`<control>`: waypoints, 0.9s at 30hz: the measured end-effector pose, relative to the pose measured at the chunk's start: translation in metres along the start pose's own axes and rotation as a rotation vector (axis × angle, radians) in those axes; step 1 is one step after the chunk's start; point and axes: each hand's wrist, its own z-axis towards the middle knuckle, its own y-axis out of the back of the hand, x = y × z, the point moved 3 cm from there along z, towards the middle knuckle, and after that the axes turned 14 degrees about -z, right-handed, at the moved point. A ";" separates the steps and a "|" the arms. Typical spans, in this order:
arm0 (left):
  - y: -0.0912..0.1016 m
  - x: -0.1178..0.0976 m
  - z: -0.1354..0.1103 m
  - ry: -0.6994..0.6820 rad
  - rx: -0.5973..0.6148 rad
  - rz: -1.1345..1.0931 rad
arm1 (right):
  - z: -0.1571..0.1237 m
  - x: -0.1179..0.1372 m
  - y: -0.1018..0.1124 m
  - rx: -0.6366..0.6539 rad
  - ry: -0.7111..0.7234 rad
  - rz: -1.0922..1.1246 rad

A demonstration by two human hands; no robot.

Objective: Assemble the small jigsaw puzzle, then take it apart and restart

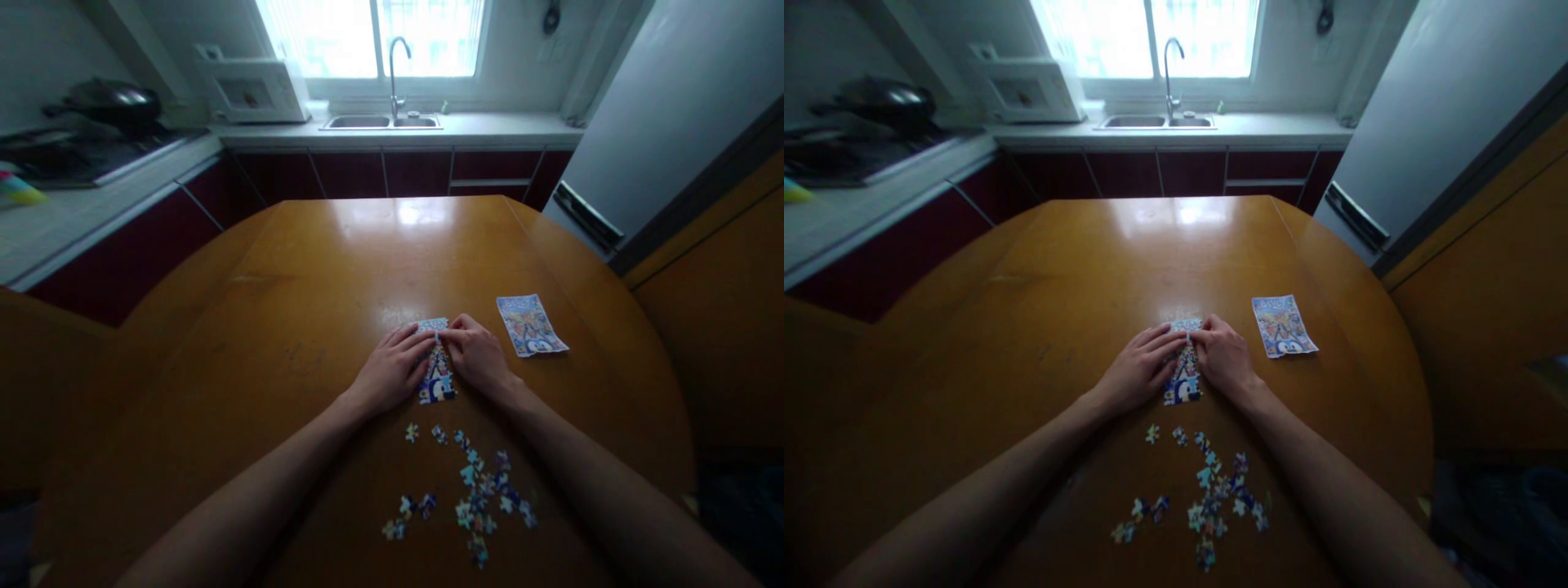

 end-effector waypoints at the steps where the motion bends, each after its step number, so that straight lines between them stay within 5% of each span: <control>1: 0.000 0.000 0.000 0.002 0.004 0.000 | 0.000 -0.001 -0.001 -0.001 -0.011 0.003; 27: 0.002 -0.002 0.000 0.010 0.012 -0.014 | 0.004 -0.009 -0.009 -0.033 -0.052 0.072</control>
